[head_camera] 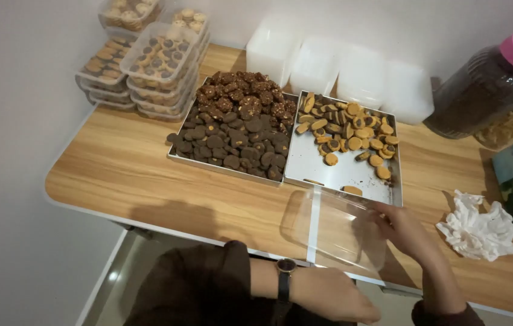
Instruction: The person is picking up cookies from a metal tray and neatly arranging them into a small plastic container.
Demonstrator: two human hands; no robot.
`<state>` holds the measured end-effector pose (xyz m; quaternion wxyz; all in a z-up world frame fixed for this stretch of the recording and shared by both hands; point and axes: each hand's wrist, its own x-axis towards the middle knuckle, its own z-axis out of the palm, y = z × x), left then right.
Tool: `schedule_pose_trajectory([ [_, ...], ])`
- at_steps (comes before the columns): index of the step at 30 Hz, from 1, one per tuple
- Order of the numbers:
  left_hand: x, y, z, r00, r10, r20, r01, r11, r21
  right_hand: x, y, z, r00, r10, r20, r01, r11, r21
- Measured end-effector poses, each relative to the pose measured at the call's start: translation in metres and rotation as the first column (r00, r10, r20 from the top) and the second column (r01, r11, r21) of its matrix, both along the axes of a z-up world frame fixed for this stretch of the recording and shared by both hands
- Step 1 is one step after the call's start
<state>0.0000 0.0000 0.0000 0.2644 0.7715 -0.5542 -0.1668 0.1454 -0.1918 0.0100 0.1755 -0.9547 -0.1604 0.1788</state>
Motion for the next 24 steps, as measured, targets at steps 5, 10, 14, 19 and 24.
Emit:
schedule_pose_trajectory([
  [5, 0.016, -0.012, -0.047, 0.979, -0.166, -0.116, 0.162, 0.986, -0.039, 0.025, 0.012, 0.013, 0.988, 0.119, -0.103, -0.132, 0.983, -0.128],
  [10, 0.032, -0.023, -0.096, 0.935, -0.238, -0.262, 0.200, 0.966, -0.163, 0.034, 0.033, 0.038, 0.959, 0.160, -0.233, -0.189, 0.976, -0.109],
  [14, 0.041, -0.032, -0.130, 0.972, -0.212, -0.099, 0.188, 0.960, -0.209, 0.041, 0.043, 0.051, 0.935, 0.106, -0.338, -0.182, 0.963, -0.200],
  [19, 0.050, -0.023, -0.121, 0.945, -0.328, -0.016, 0.281, 0.834, -0.475, 0.054, 0.036, 0.071, 0.942, 0.113, -0.317, -0.203, 0.942, -0.266],
  [24, 0.053, -0.007, -0.117, 0.924, -0.198, -0.327, 0.089, 0.943, -0.322, 0.083, 0.024, 0.069, 0.995, 0.033, 0.090, -0.012, 0.973, -0.231],
])
